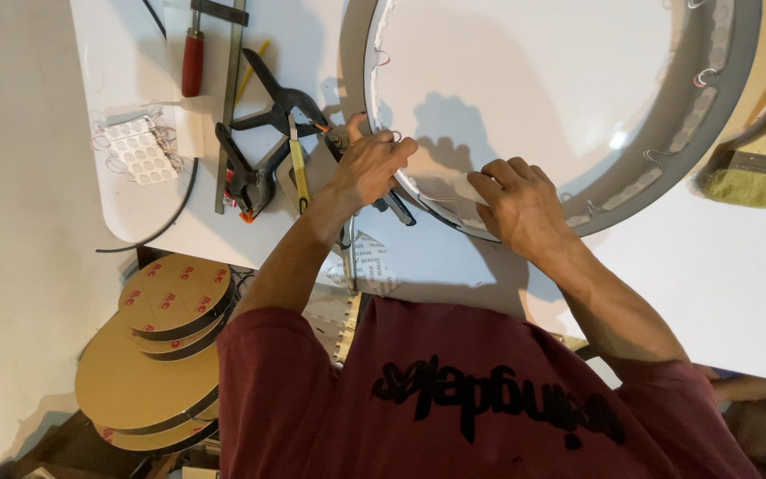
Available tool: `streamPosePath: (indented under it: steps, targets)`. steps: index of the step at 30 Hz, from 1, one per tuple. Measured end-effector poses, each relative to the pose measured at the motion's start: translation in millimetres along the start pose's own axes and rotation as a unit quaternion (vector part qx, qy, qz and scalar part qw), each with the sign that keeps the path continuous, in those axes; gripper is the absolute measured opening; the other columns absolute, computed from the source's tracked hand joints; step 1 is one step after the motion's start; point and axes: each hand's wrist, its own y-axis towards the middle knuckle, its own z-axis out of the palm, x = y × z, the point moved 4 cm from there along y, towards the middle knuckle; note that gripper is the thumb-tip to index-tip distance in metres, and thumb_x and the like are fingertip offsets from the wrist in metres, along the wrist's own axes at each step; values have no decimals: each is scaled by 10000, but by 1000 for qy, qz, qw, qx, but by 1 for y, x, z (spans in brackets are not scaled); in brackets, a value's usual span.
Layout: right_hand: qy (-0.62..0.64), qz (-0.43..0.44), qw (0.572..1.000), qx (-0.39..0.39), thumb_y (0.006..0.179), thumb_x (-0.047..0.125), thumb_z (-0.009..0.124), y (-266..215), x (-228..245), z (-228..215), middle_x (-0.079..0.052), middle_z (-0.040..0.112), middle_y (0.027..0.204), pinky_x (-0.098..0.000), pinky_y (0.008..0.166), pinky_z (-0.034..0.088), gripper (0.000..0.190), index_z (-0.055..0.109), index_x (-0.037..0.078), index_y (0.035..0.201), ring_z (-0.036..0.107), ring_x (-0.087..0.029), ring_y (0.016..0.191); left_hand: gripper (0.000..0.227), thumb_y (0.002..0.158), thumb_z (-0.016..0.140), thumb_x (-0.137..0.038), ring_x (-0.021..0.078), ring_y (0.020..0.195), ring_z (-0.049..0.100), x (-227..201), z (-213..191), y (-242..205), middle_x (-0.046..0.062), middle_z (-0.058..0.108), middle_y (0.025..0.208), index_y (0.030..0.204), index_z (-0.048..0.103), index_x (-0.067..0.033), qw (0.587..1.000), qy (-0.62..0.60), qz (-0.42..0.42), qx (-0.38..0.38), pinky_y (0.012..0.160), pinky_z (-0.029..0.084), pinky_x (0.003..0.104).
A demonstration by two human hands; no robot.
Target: The person applies a white substance to the inner rim of a circular metal frame using a small white bottle. They then use pliers to secure small metal hooks or clips into the rim at regular intervals. The person repeats this process around the circumference of the frame.
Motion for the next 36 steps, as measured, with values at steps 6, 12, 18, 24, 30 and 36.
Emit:
streamPosePath:
  steps: [6,12,18,24,30,36]
  targets:
    - [-25,-14,1000,-9,678,137,892,7,14,-13,-39,662,969,-372,766,546,422,757,147,1077,665,-267,933,446,745,832,-4,259,842,629,-9,-10,6,66,693,788,1090,564,-90,999,28,-11,26,1047,112,699]
    - [7,-34,999,-28,737,87,843,12,25,-26,-66,662,939,-367,719,526,319,770,110,1047,646,-270,891,494,698,869,-6,268,842,621,-2,-5,5,59,693,803,1077,564,-96,999,6,-17,29,1048,104,709]
    - [22,-65,997,-36,780,98,804,6,24,-12,-63,668,917,-347,715,527,236,768,101,1014,636,-256,885,510,707,892,-33,251,869,626,-11,-16,10,46,716,828,1089,560,-95,998,23,-31,47,1058,99,688]
    - [44,-85,994,-58,827,86,752,4,27,-10,-74,648,890,-345,701,529,144,749,77,970,627,-265,862,557,662,920,-60,246,882,623,-7,-10,7,20,710,835,1073,548,-116,997,24,-47,63,1056,124,705]
    - [52,-89,993,-49,805,79,756,6,29,-15,-58,637,849,-348,691,524,143,743,81,947,630,-258,827,539,687,918,-66,231,863,620,-9,-12,7,13,709,822,1082,556,-123,997,28,-28,58,1054,101,703]
    - [48,-75,996,-17,716,107,841,1,22,-11,-54,640,865,-348,709,510,250,741,88,945,629,-262,844,538,680,919,-42,242,847,623,-12,-17,7,26,711,817,1070,555,-108,998,21,-32,56,1068,97,701]
